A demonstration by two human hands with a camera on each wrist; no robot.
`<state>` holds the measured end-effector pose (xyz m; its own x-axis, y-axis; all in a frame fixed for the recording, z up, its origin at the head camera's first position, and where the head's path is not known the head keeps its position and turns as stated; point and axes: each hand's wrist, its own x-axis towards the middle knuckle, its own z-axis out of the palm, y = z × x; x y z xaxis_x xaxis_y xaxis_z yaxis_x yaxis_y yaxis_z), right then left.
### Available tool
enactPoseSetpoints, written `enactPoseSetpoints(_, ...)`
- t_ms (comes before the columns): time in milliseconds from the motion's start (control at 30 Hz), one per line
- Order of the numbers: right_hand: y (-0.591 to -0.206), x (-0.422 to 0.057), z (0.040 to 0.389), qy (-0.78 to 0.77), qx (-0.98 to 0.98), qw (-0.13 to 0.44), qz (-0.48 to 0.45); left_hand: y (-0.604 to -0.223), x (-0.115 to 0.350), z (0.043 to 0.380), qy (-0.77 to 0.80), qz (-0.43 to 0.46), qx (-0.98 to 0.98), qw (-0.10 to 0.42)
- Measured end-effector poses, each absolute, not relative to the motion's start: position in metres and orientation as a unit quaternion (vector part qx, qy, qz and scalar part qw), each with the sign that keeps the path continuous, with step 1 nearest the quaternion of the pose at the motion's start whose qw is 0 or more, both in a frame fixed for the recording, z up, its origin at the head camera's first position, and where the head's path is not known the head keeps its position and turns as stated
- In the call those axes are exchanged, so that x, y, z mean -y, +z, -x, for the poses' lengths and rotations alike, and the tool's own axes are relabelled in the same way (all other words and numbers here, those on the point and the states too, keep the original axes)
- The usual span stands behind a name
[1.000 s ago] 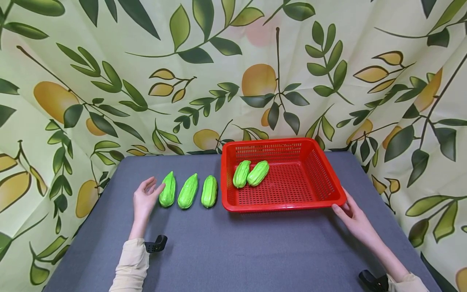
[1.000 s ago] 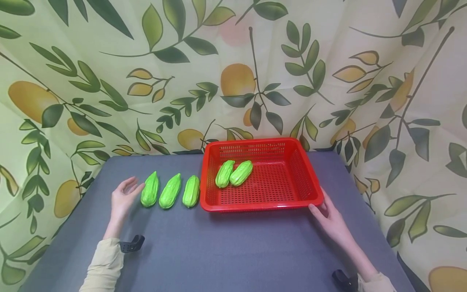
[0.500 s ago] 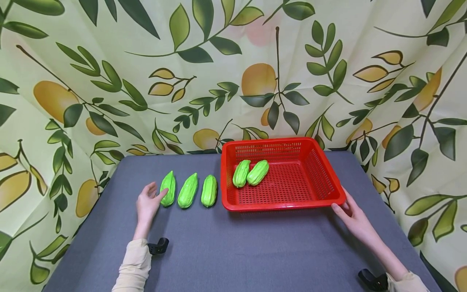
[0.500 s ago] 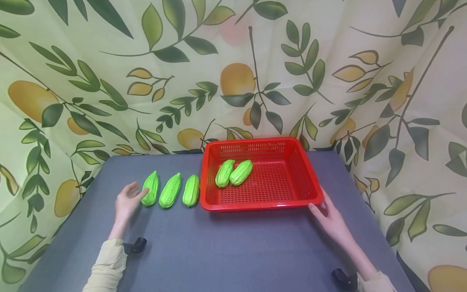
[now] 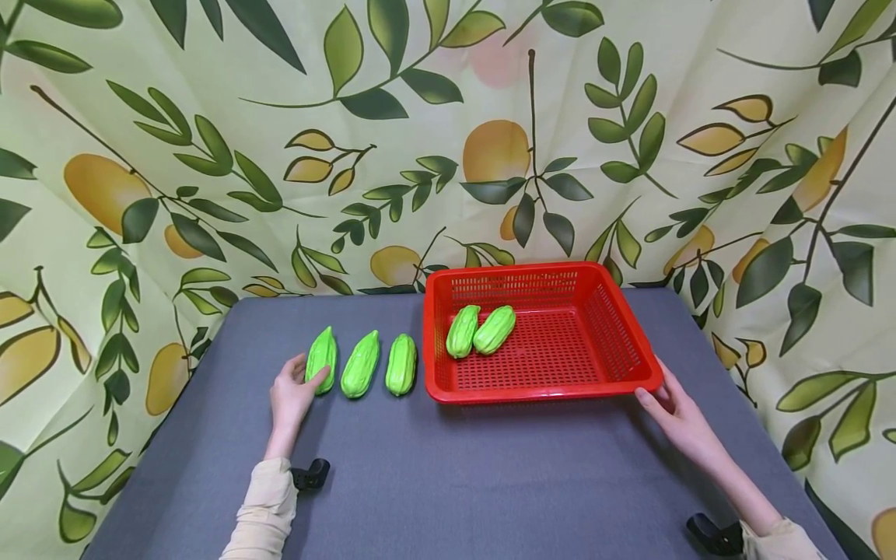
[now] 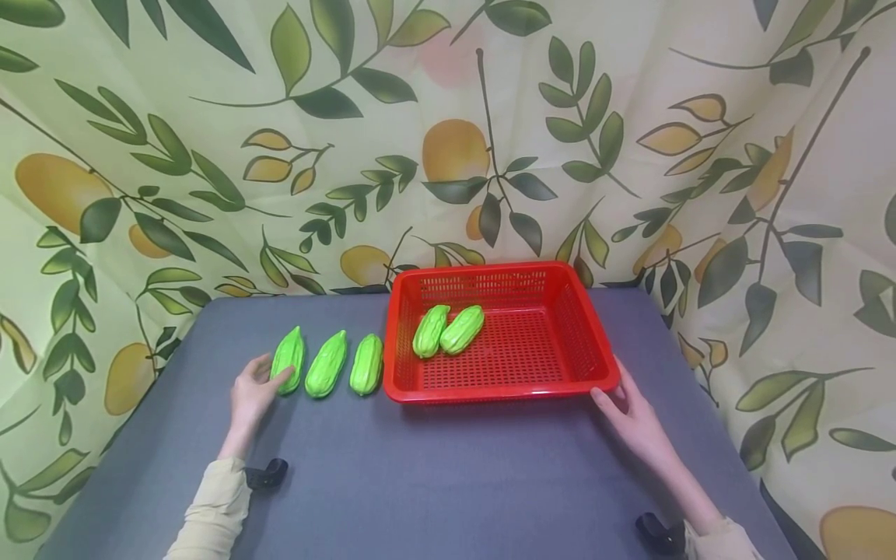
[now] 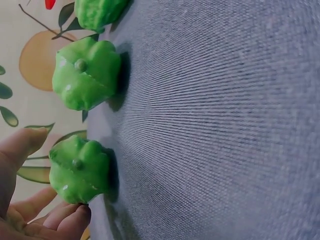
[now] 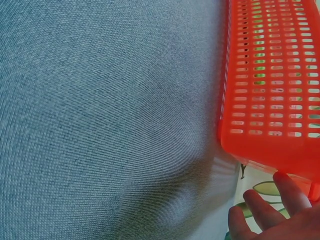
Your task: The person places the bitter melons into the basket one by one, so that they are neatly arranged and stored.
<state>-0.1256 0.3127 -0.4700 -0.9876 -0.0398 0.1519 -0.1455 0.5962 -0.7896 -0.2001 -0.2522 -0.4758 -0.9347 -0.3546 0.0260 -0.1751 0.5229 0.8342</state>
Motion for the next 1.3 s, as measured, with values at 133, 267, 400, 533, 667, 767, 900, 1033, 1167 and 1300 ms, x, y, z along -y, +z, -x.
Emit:
enactPoseSetpoints(133, -0.47, -0.313, 0.125, 0.445, 0.893, 0.058, -0.05, -0.477, 0.252, 0.2, -0.462, -0.151, 0.868, 0.1)
enactPoseSetpoints(267, -0.47, -0.312, 0.125, 0.448, 0.891, 0.056, -0.049, -0.483, 0.255, 0.202, -0.462, -0.145, 0.865, 0.132)
enactPoseSetpoints(400, -0.47, -0.312, 0.125, 0.451, 0.89, 0.056, -0.05, -0.485, 0.256, 0.201, -0.451, -0.146, 0.869, 0.14)
enactPoseSetpoints(533, -0.47, -0.313, 0.125, 0.45, 0.89, 0.053, -0.051, -0.483, 0.256, 0.2, -0.439, -0.151, 0.878, 0.122)
enactPoseSetpoints(667, -0.47, -0.313, 0.126, 0.448, 0.891, 0.051, -0.05, -0.485, 0.257, 0.202, -0.435, -0.149, 0.879, 0.126)
enactPoseSetpoints(767, -0.469, -0.313, 0.126, 0.446, 0.892, 0.049, -0.047, -0.486, 0.257, 0.203, -0.436, -0.149, 0.878, 0.126)
enactPoseSetpoints(900, -0.469, -0.313, 0.126, 0.446, 0.893, 0.048, -0.046, -0.486, 0.257, 0.202, -0.448, -0.155, 0.872, 0.122)
enactPoseSetpoints(1033, -0.47, -0.313, 0.125, 0.445, 0.892, 0.051, -0.049, -0.483, 0.256, 0.201, -0.465, -0.169, 0.861, 0.122)
enactPoseSetpoints(1167, -0.469, -0.312, 0.125, 0.444, 0.893, 0.054, -0.049, -0.478, 0.254, 0.2, -0.476, -0.176, 0.852, 0.129)
enactPoseSetpoints(1300, -0.469, -0.312, 0.125, 0.443, 0.893, 0.053, -0.049, -0.471, 0.253, 0.201, -0.483, -0.178, 0.846, 0.137)
